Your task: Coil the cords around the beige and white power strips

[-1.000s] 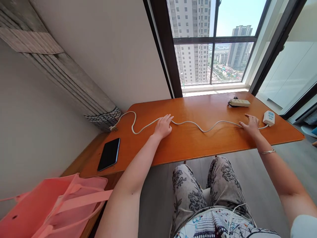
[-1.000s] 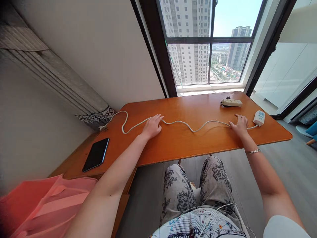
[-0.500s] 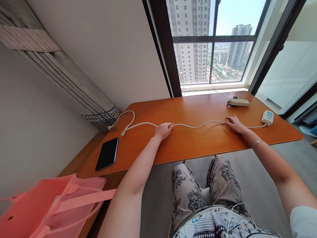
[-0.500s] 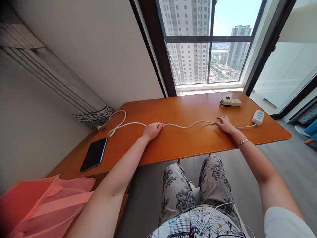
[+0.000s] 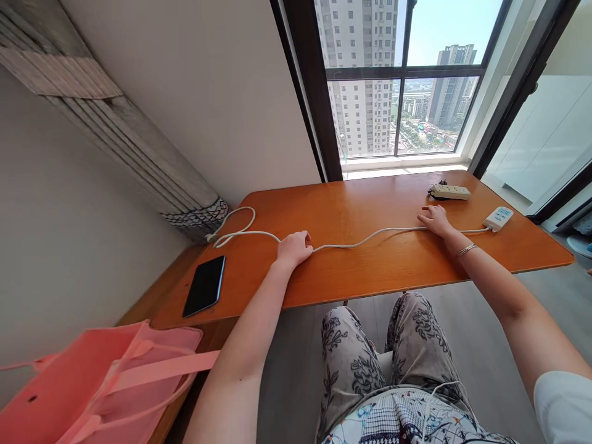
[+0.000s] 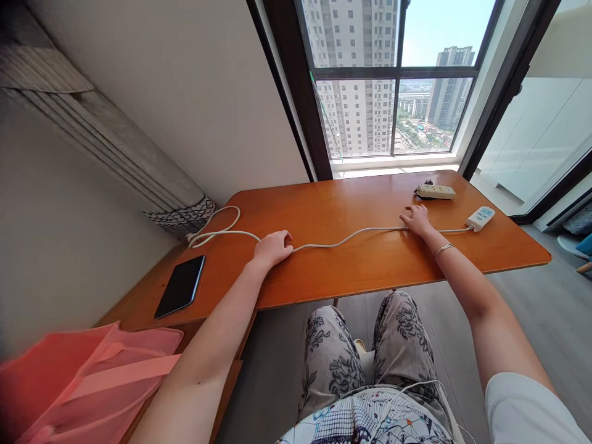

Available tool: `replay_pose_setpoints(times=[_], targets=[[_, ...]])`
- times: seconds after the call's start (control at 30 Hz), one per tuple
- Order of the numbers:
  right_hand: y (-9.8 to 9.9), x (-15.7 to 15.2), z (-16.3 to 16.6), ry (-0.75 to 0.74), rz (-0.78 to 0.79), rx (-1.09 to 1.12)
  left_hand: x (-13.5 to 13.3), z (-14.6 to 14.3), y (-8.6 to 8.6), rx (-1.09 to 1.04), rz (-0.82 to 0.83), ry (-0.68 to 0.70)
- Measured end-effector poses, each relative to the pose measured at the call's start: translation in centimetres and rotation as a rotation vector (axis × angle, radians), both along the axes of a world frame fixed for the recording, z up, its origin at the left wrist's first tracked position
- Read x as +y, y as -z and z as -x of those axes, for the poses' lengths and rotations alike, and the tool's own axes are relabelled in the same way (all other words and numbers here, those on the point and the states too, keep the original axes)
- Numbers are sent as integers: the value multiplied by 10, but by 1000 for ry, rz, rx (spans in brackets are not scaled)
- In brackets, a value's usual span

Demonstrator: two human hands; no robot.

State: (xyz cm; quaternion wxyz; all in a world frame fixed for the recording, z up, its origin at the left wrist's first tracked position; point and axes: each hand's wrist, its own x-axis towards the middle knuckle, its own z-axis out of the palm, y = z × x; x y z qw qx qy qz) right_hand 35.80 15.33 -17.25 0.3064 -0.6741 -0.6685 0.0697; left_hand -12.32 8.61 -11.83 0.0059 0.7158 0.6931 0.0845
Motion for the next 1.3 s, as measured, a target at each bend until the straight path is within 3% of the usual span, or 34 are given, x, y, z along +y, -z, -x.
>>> replay_pose_setpoints(times=[0.17,0.33,0.43,0.57,0.93,1.3], targets=[[-13,19,-14,111,-8,-10,-7,-51,-7,-200,-211,189],[-34,29,-19,230,24,-207,-17,-114,10,-298,-266,499],[-46,32,-20,242,68,-368,-22,-126,27,-296,-261,632],[-55,39,-25,239,119,-438,-23,-121,40,-294,-283,754],[-48,62,-49,203,326,-512,-16,-116,40,-369,-281,672],[-58,54,-44,257,218,-569,-15,-114,40,-439,-298,626]])
